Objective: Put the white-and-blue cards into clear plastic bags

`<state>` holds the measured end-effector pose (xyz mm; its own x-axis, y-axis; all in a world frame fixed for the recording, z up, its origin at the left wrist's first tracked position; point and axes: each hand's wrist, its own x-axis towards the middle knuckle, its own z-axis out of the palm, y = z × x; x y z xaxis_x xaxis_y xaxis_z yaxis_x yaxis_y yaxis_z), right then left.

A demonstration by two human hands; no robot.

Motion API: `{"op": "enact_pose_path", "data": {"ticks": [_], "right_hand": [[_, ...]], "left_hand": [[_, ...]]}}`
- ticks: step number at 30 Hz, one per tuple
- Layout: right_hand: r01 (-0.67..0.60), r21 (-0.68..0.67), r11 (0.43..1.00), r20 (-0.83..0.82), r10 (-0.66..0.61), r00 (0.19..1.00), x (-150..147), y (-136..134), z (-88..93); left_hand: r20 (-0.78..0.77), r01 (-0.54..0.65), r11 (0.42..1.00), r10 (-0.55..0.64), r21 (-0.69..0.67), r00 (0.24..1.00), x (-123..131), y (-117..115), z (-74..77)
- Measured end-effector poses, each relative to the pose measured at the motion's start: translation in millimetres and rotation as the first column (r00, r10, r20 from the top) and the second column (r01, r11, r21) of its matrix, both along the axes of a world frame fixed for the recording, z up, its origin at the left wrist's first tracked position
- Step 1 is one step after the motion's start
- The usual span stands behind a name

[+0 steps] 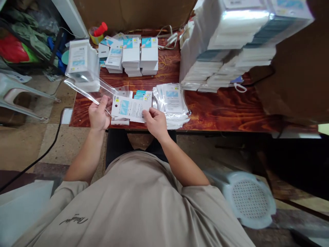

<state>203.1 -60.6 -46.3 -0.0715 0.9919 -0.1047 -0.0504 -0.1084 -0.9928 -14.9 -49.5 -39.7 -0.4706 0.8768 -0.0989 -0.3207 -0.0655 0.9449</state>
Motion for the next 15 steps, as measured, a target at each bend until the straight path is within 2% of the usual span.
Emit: {"op": "enact_pose_path", "data": {"ticks": [3, 7, 10, 13, 15], "right_hand": [[0.091, 0.016, 0.996, -0.029, -0.09, 0.995, -1.5, -2.6, 1.7], [0.156, -0.03, 0.987, -0.171, -0.159, 0.972, -8.8, -9.3, 2.2], [0.226, -0.043, 0.973, -0.225, -0.23, 0.947, -14.6, -14.7, 1.2], [0.287, 0.013, 0.958, -0.195, -0.279, 0.94, -18.9, -20.3, 2.3], [0.284, 0.055, 0.957, -0.189, -0.27, 0.944, -19.3, -22.5, 2.8]], "left_hand": [[0.013, 0.038, 0.999, -0.038, 0.027, 0.999, 13.8, -3.9, -3.3], [0.043, 0.052, 0.996, -0.055, 0.073, 0.998, 20.0, -7.7, -5.2], [0.075, 0.073, 0.995, -0.078, 0.072, 0.994, 19.1, -10.3, -0.6], [0.102, 0.123, 0.992, -0.124, 0.011, 0.987, 21.2, -14.1, 6.4], [0.107, 0.147, 0.989, -0.144, -0.012, 0.984, 24.8, -16.4, 10.5]]}}
